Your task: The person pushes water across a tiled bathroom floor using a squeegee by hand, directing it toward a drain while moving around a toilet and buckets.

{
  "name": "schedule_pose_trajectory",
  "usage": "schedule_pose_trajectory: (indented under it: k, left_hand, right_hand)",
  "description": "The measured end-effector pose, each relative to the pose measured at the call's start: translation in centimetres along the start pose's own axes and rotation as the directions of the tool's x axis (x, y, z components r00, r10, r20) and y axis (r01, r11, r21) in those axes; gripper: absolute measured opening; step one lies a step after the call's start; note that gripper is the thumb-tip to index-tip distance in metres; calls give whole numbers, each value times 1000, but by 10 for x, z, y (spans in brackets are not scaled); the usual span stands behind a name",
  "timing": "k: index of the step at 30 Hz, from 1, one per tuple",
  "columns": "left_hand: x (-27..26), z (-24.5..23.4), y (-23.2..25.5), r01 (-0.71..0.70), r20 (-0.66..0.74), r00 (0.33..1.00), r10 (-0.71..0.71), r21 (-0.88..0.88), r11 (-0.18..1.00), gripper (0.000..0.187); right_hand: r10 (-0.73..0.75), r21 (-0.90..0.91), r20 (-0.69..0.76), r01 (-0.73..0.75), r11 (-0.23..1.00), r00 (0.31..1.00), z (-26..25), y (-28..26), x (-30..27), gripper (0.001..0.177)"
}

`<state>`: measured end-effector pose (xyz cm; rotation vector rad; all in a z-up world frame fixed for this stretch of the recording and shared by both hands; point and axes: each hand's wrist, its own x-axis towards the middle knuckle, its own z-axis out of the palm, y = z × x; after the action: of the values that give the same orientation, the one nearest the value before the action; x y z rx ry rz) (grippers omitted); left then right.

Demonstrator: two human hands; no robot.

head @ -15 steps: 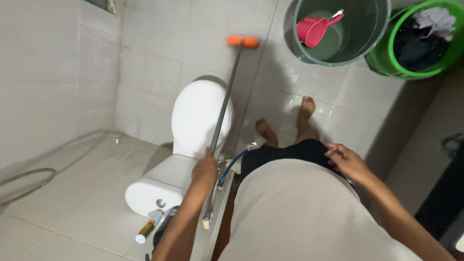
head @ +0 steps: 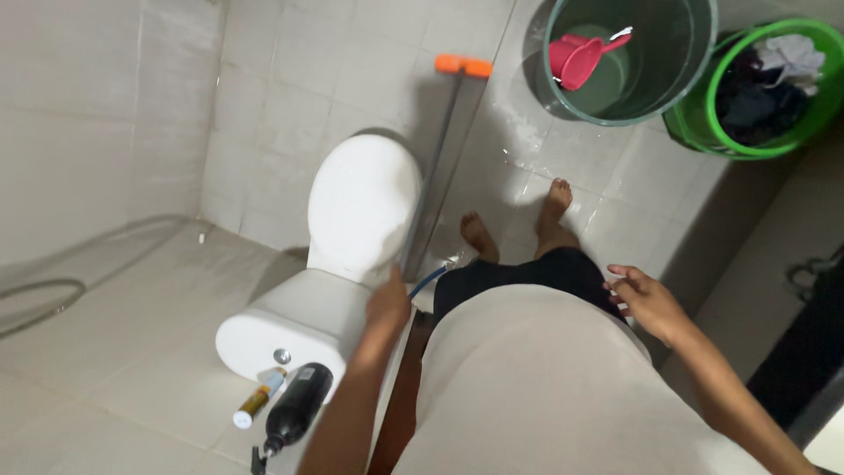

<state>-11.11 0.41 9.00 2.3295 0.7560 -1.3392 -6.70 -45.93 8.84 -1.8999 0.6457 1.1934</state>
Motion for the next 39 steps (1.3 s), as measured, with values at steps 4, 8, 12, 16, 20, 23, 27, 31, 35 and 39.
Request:
schedule_pose_trajectory:
  k: [4,8,12,16,20,23,27,31,35,39]
  left_hand:
    - [-133,0,3,136,-36,989,-142,-134,982,58]
    - [-138,11,31,185,-2,982,-188,-177,967,48]
    - [-13,31,65,158,-36,985,-166,-162,974,39]
    - [71,29,121,190,-31,981,-194,-93,977,54]
    - [50,56,139,179,-32,983,-182,-93,980,56]
    - [-37,81,148,271,36,962,-269,-163,949,58]
    - [-155,73,189,345,212,928,-305,-186,920,64]
    - [-150,97,204,540,290,835,-468,-272,796,40]
    - [-36,136,198,240,-102,942,-320,-461,854,48]
    - [78,87,229,170,-211,938,-276,-414,894,36]
  right_hand:
    - [-35,43,66,32,999,997,-15,-4,21,48]
    - [-94,-22,75,96,995,993,-48,-22,52,48]
    - [-160,-103,47,164,981,986,-102,-45,67,48]
    - [-175,-145,72,184,972,982,-152,-67,74,50]
    - [-128,-298,59,139,944,990,-188,-83,83,51]
    - [-77,-364,82,101,926,994,-208,-79,98,51]
    - [-145,-310,192,200,929,971,-231,-69,149,51]
    - [-174,-348,201,236,907,964,-251,-63,166,51]
    - [-134,-316,190,189,930,973,-256,-83,163,52]
    - [-136,-288,194,189,939,972,-262,-96,163,53]
